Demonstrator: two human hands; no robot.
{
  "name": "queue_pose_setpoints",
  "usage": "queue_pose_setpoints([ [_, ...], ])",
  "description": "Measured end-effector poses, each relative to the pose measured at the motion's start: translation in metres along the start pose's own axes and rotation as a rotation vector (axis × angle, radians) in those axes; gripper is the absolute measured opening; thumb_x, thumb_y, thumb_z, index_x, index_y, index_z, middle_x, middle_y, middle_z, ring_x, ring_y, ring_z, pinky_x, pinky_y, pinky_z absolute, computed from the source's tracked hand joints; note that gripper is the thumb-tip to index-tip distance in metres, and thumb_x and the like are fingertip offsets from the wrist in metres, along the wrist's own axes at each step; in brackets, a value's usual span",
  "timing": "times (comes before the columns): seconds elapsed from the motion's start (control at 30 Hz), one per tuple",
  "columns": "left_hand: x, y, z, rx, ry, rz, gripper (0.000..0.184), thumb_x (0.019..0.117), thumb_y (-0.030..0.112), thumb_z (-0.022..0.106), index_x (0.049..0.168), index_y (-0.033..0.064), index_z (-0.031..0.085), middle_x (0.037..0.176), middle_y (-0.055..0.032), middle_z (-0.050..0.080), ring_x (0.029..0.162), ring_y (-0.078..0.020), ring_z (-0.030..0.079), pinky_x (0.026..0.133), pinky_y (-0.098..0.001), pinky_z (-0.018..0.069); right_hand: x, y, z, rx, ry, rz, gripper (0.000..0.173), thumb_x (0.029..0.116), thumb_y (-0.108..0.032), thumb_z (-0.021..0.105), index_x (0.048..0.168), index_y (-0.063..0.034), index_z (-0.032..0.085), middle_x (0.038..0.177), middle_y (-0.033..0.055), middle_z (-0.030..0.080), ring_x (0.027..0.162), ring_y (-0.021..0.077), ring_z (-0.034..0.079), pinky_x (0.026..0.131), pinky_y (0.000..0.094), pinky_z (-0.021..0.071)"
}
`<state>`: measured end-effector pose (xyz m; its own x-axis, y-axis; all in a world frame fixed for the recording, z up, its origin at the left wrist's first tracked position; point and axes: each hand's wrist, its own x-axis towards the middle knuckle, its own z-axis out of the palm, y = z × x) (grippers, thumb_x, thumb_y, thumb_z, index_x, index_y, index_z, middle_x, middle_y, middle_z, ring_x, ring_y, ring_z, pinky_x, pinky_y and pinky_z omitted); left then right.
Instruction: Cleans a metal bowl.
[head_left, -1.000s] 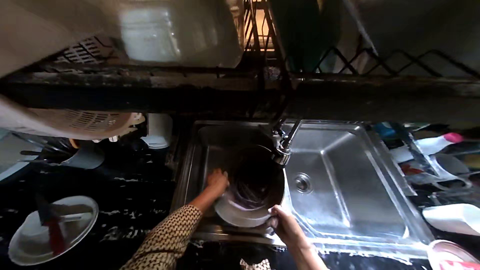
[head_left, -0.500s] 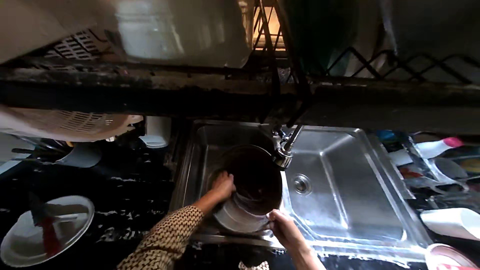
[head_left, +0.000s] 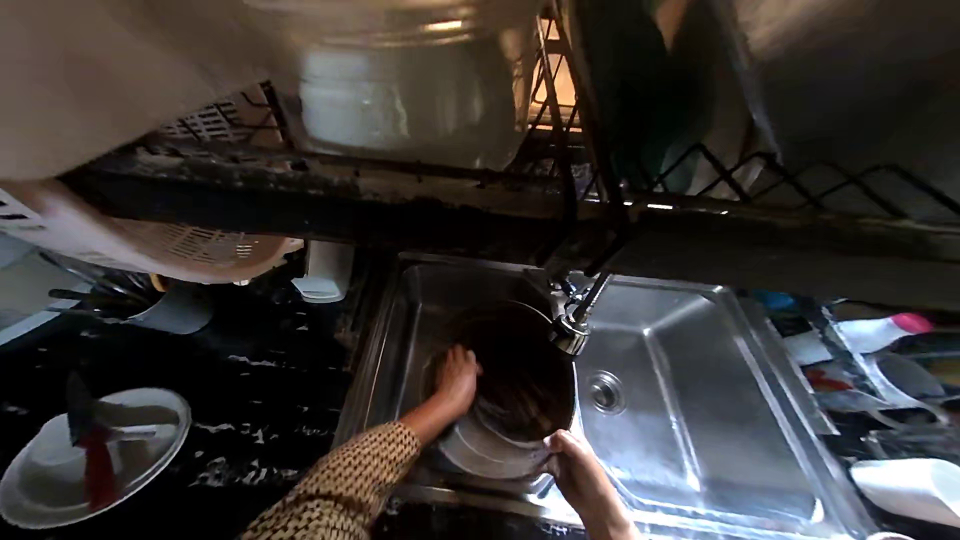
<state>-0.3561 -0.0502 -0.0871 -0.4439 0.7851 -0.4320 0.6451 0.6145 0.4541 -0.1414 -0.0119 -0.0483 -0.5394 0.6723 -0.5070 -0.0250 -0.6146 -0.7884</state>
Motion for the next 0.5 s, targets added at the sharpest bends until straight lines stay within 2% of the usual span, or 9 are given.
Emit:
queue_pose_setpoints([
  [0.03, -0.016, 0.006, 0.002, 0.021, -0.128, 0.010, 0.050, 0.1013, 0.013, 0.057, 0.147, -0.0057, 0.045, 0.151, -0.0352, 0.039, 0.140, -0.0511, 0.041, 0.110, -0.0604, 0.0416, 0.002, 0.003, 0.000, 0.013, 0.024, -0.004, 0.040, 0.0735, -0.008, 0.057, 0.112, -0.0062, 0.049, 0.077, -0.0006, 0.066, 0.061, 0.0083, 0.065, 0.053, 0.0290, 0.0570],
  [0.1, -0.044, 0.023, 0.008, -0.048, -0.297, 0.254, 0.041, 0.0953, 0.012, 0.066, 0.130, -0.0077, 0.059, 0.134, -0.0336, 0.055, 0.125, -0.0493, 0.055, 0.102, -0.0619, 0.0477, 0.007, 0.010, 0.001, 0.033, 0.015, 0.000, 0.038, 0.0757, -0.008, 0.056, 0.113, -0.0066, 0.048, 0.076, -0.0007, 0.066, 0.060, 0.0076, 0.065, 0.052, 0.0276, 0.0569],
  [0.17, -0.046, 0.052, 0.004, -0.226, -0.251, 0.490, 0.028, 0.0936, 0.007, 0.064, 0.118, -0.0071, 0.063, 0.123, -0.0284, 0.060, 0.116, -0.0422, 0.060, 0.100, -0.0554, 0.0498, 0.007, 0.011, 0.005, 0.013, -0.018, 0.011, 0.047, 0.0770, -0.008, 0.056, 0.123, -0.0075, 0.044, 0.077, -0.0024, 0.066, 0.058, 0.0051, 0.064, 0.049, 0.0241, 0.0552],
  [0.2, -0.038, 0.065, -0.001, -0.337, -0.129, 0.515, 0.028, 0.0918, 0.003, 0.064, 0.117, -0.0087, 0.062, 0.123, -0.0294, 0.059, 0.117, -0.0409, 0.060, 0.102, -0.0518, 0.0499, 0.002, 0.009, 0.008, -0.013, -0.036, 0.032, 0.061, 0.0739, -0.008, 0.057, 0.132, -0.0079, 0.039, 0.083, -0.0016, 0.066, 0.061, 0.0059, 0.065, 0.050, 0.0250, 0.0560],
  [0.27, -0.007, 0.071, -0.020, -0.411, 0.179, 0.403, 0.035, 0.0938, 0.004, 0.062, 0.125, -0.0119, 0.059, 0.133, -0.0326, 0.055, 0.124, -0.0402, 0.058, 0.107, -0.0453, 0.0482, -0.009, 0.004, 0.015, -0.059, -0.058, 0.072, 0.075, 0.0695, -0.006, 0.057, 0.140, -0.0067, 0.032, 0.090, 0.0001, 0.066, 0.067, 0.0075, 0.068, 0.054, 0.0272, 0.0587],
  [0.33, 0.033, 0.044, -0.033, -0.247, 0.383, 0.213, 0.041, 0.1027, 0.018, 0.054, 0.134, -0.0079, 0.057, 0.143, -0.0313, 0.051, 0.130, -0.0400, 0.056, 0.110, -0.0441, 0.0472, -0.014, 0.005, 0.016, -0.042, -0.054, 0.071, 0.067, 0.0719, -0.005, 0.056, 0.135, -0.0058, 0.034, 0.088, 0.0019, 0.067, 0.067, 0.0103, 0.069, 0.056, 0.0301, 0.0599],
  [0.4, 0.044, 0.005, -0.031, -0.011, 0.324, 0.058, 0.044, 0.1060, 0.020, 0.051, 0.142, -0.0051, 0.052, 0.150, -0.0322, 0.044, 0.135, -0.0460, 0.051, 0.109, -0.0519, 0.0465, -0.015, 0.006, 0.016, -0.016, -0.005, 0.037, 0.049, 0.0751, -0.004, 0.054, 0.122, -0.0045, 0.042, 0.081, 0.0015, 0.067, 0.062, 0.0105, 0.067, 0.054, 0.0304, 0.0593],
  [0.47, 0.020, -0.020, -0.018, 0.077, 0.068, -0.010, 0.048, 0.1024, 0.014, 0.057, 0.145, -0.0054, 0.049, 0.151, -0.0352, 0.040, 0.136, -0.0519, 0.046, 0.108, -0.0606, 0.0451, -0.011, 0.006, 0.018, -0.016, 0.041, -0.009, 0.030, 0.0777, -0.002, 0.051, 0.107, -0.0058, 0.047, 0.070, -0.0020, 0.064, 0.052, 0.0079, 0.062, 0.049, 0.0287, 0.0572],
  [0.5, -0.001, -0.022, -0.009, 0.070, -0.074, 0.032, 0.049, 0.0980, 0.012, 0.064, 0.141, -0.0069, 0.052, 0.146, -0.0360, 0.044, 0.133, -0.0526, 0.048, 0.106, -0.0626, 0.0456, -0.009, 0.005, 0.019, -0.015, 0.044, -0.020, 0.028, 0.0788, -0.001, 0.050, 0.106, -0.0058, 0.046, 0.068, -0.0025, 0.063, 0.050, 0.0074, 0.061, 0.047, 0.0285, 0.0570],
])
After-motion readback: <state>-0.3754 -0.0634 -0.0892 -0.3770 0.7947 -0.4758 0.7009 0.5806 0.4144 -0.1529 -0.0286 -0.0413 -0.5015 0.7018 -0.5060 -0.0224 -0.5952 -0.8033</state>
